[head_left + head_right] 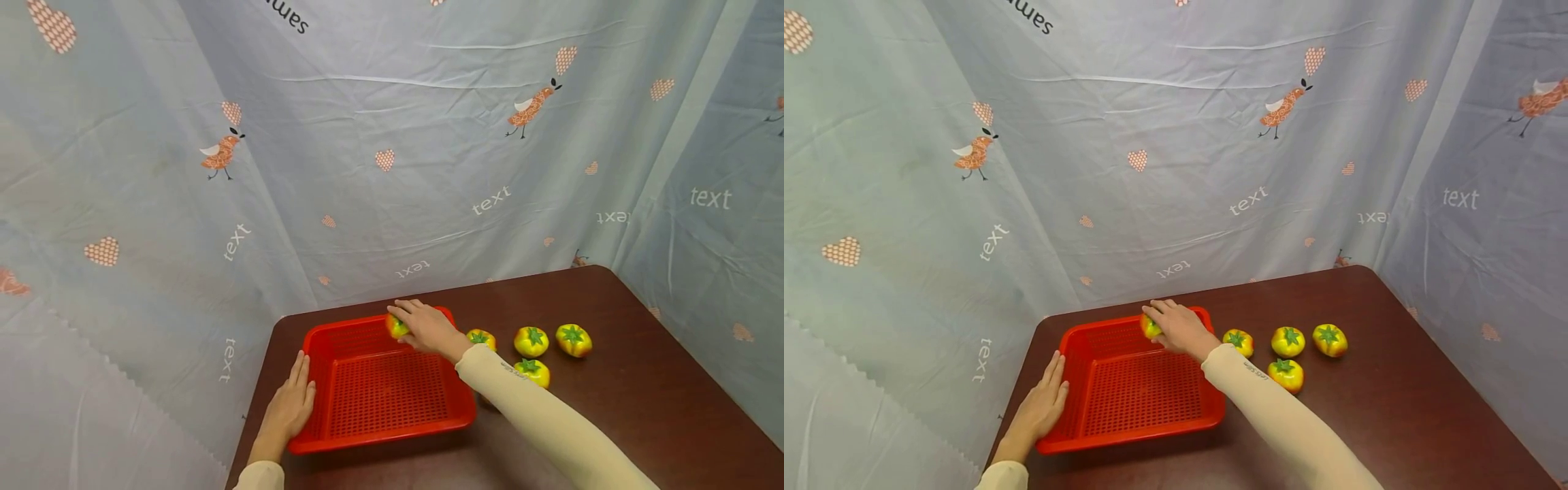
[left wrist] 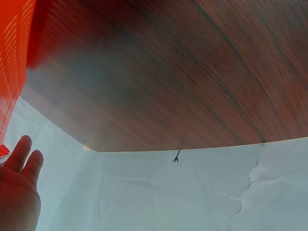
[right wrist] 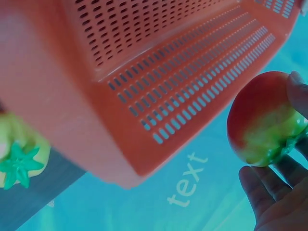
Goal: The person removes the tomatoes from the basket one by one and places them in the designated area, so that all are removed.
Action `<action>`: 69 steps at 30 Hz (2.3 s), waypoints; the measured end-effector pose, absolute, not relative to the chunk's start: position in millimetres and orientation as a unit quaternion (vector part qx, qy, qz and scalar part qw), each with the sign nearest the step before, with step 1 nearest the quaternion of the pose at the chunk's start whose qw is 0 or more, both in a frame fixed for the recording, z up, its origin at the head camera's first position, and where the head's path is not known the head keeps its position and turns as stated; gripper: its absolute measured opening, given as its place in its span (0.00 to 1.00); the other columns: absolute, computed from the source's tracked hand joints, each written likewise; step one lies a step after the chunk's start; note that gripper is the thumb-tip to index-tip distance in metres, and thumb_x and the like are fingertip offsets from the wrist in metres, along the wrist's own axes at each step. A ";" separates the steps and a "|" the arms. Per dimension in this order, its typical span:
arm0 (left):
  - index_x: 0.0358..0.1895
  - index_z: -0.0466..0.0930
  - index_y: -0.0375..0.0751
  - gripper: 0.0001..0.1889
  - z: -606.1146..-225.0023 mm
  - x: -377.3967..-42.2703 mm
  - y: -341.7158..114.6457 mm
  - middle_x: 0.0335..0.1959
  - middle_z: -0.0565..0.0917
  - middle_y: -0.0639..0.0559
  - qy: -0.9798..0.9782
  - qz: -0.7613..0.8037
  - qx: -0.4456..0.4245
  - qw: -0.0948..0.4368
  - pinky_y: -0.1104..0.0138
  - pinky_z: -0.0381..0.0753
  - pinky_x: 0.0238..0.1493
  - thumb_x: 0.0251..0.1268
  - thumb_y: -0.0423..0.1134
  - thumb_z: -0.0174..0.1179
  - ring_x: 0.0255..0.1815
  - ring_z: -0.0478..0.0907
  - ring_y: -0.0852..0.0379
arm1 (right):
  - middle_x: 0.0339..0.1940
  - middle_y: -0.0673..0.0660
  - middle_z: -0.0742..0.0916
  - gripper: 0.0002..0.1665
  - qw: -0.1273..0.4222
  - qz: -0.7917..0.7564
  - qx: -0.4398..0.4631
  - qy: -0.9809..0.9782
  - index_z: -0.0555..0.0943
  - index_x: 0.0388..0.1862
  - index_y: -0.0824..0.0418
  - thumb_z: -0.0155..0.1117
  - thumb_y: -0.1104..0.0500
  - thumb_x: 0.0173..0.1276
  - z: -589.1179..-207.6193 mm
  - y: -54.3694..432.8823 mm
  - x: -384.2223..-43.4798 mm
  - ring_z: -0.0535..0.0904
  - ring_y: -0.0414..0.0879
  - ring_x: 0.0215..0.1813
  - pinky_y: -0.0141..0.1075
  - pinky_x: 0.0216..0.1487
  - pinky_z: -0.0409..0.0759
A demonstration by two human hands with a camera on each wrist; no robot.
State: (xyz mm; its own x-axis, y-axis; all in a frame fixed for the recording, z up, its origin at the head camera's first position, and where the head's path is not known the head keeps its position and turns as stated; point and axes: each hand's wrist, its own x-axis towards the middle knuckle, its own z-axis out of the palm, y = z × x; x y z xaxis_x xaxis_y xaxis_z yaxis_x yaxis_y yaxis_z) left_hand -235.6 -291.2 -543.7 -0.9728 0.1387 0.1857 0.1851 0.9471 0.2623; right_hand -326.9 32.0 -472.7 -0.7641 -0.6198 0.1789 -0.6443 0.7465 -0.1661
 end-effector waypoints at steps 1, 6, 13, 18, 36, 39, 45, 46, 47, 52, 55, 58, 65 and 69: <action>0.76 0.52 0.30 0.31 -543.5 -235.8 -291.0 0.79 0.52 0.37 -0.983 -0.141 -0.082 0.080 0.38 0.69 0.63 0.75 0.39 0.45 0.63 0.72 0.31 | 0.76 0.57 0.68 0.42 0.059 0.112 0.337 -0.933 0.62 0.77 0.54 0.66 0.48 0.67 -472.8 34.4 -327.1 0.66 0.53 0.74 0.46 0.71 0.68; 0.76 0.51 0.30 0.31 -542.8 -236.2 -290.6 0.79 0.51 0.36 -0.984 -0.141 -0.084 0.076 0.38 0.68 0.64 0.75 0.39 0.44 0.64 0.72 0.31 | 0.75 0.56 0.69 0.41 0.076 0.108 0.328 -0.935 0.63 0.76 0.54 0.66 0.47 0.67 -473.8 45.8 -328.8 0.67 0.53 0.72 0.45 0.70 0.70; 0.75 0.53 0.29 0.31 -543.4 -235.9 -290.8 0.78 0.53 0.36 -0.983 -0.140 -0.086 0.086 0.39 0.69 0.63 0.75 0.39 0.45 0.63 0.73 0.31 | 0.73 0.58 0.71 0.41 0.095 0.127 0.332 -0.930 0.65 0.75 0.56 0.67 0.49 0.66 -473.4 60.1 -331.7 0.70 0.55 0.70 0.48 0.67 0.73; 0.76 0.51 0.29 0.31 -542.4 -235.4 -290.8 0.79 0.52 0.36 -0.984 -0.140 -0.083 0.075 0.39 0.67 0.65 0.75 0.39 0.45 0.65 0.71 0.32 | 0.72 0.59 0.72 0.40 0.103 0.142 0.333 -0.927 0.66 0.73 0.57 0.69 0.50 0.65 -472.2 70.9 -332.5 0.71 0.57 0.69 0.50 0.65 0.75; 0.75 0.52 0.29 0.31 -542.4 -236.4 -291.9 0.78 0.52 0.36 -0.983 -0.140 -0.085 0.083 0.39 0.67 0.64 0.75 0.39 0.46 0.64 0.72 0.31 | 0.70 0.61 0.74 0.39 0.140 0.148 0.306 -0.930 0.67 0.73 0.59 0.68 0.51 0.66 -469.3 120.0 -335.7 0.71 0.58 0.69 0.50 0.63 0.76; 0.75 0.53 0.28 0.31 -542.9 -235.8 -292.1 0.78 0.54 0.35 -0.982 -0.141 -0.088 0.090 0.38 0.68 0.64 0.74 0.39 0.46 0.63 0.72 0.31 | 0.70 0.61 0.74 0.39 0.140 0.153 0.295 -0.933 0.67 0.73 0.60 0.69 0.52 0.65 -468.9 129.8 -335.8 0.71 0.58 0.68 0.51 0.62 0.76; 0.75 0.52 0.29 0.31 -542.7 -236.4 -292.4 0.78 0.52 0.36 -0.983 -0.136 -0.086 0.083 0.39 0.67 0.64 0.75 0.39 0.46 0.64 0.72 0.31 | 0.69 0.63 0.74 0.41 0.139 0.160 0.279 -0.937 0.67 0.73 0.60 0.70 0.52 0.64 -472.2 148.1 -335.9 0.71 0.61 0.68 0.57 0.68 0.69; 0.76 0.52 0.29 0.31 -542.5 -236.7 -292.5 0.78 0.52 0.36 -0.984 -0.137 -0.085 0.080 0.39 0.67 0.65 0.75 0.39 0.46 0.64 0.71 0.31 | 0.69 0.64 0.74 0.41 0.141 0.159 0.279 -0.936 0.67 0.73 0.61 0.70 0.53 0.63 -473.3 150.6 -336.0 0.71 0.61 0.68 0.57 0.69 0.67; 0.76 0.51 0.30 0.31 -542.4 -237.0 -292.6 0.79 0.52 0.36 -0.984 -0.138 -0.085 0.078 0.39 0.66 0.65 0.75 0.39 0.45 0.65 0.71 0.31 | 0.69 0.64 0.74 0.41 0.142 0.158 0.280 -0.936 0.67 0.72 0.61 0.70 0.52 0.63 -474.2 152.8 -335.8 0.71 0.61 0.68 0.57 0.71 0.65; 0.76 0.50 0.30 0.31 -541.7 -238.1 -292.8 0.79 0.50 0.36 -0.985 -0.137 -0.084 0.070 0.39 0.65 0.66 0.75 0.39 0.44 0.66 0.70 0.31 | 0.68 0.65 0.75 0.41 0.143 0.158 0.280 -0.936 0.68 0.72 0.63 0.70 0.52 0.63 -478.1 161.8 -333.7 0.70 0.61 0.69 0.55 0.73 0.63; 0.76 0.50 0.30 0.31 -542.0 -238.1 -292.5 0.79 0.50 0.36 -0.985 -0.137 -0.084 0.070 0.39 0.66 0.66 0.75 0.39 0.44 0.66 0.70 0.32 | 0.69 0.64 0.74 0.41 0.141 0.166 0.272 -0.937 0.68 0.72 0.63 0.70 0.52 0.63 -479.2 168.1 -331.4 0.69 0.64 0.70 0.56 0.70 0.66; 0.76 0.51 0.30 0.31 -542.3 -237.9 -291.7 0.79 0.51 0.36 -0.984 -0.140 -0.084 0.071 0.39 0.66 0.66 0.75 0.39 0.44 0.65 0.71 0.31 | 0.69 0.64 0.74 0.41 0.138 0.169 0.265 -0.939 0.67 0.72 0.63 0.71 0.53 0.63 -479.2 176.3 -329.2 0.68 0.66 0.70 0.57 0.67 0.70; 0.76 0.50 0.30 0.31 -542.5 -237.1 -290.4 0.79 0.50 0.36 -0.984 -0.145 -0.079 0.067 0.38 0.65 0.66 0.76 0.40 0.44 0.65 0.70 0.31 | 0.69 0.64 0.74 0.42 0.143 0.150 0.255 -0.944 0.67 0.72 0.64 0.71 0.53 0.62 -480.3 201.3 -323.9 0.71 0.62 0.66 0.55 0.62 0.76; 0.76 0.49 0.30 0.31 -543.4 -237.5 -290.9 0.79 0.50 0.36 -0.985 -0.142 -0.079 0.063 0.39 0.65 0.66 0.76 0.40 0.44 0.66 0.70 0.31 | 0.70 0.65 0.73 0.43 0.140 0.142 0.245 -0.949 0.66 0.73 0.64 0.71 0.53 0.63 -483.5 214.9 -316.9 0.71 0.62 0.67 0.55 0.61 0.76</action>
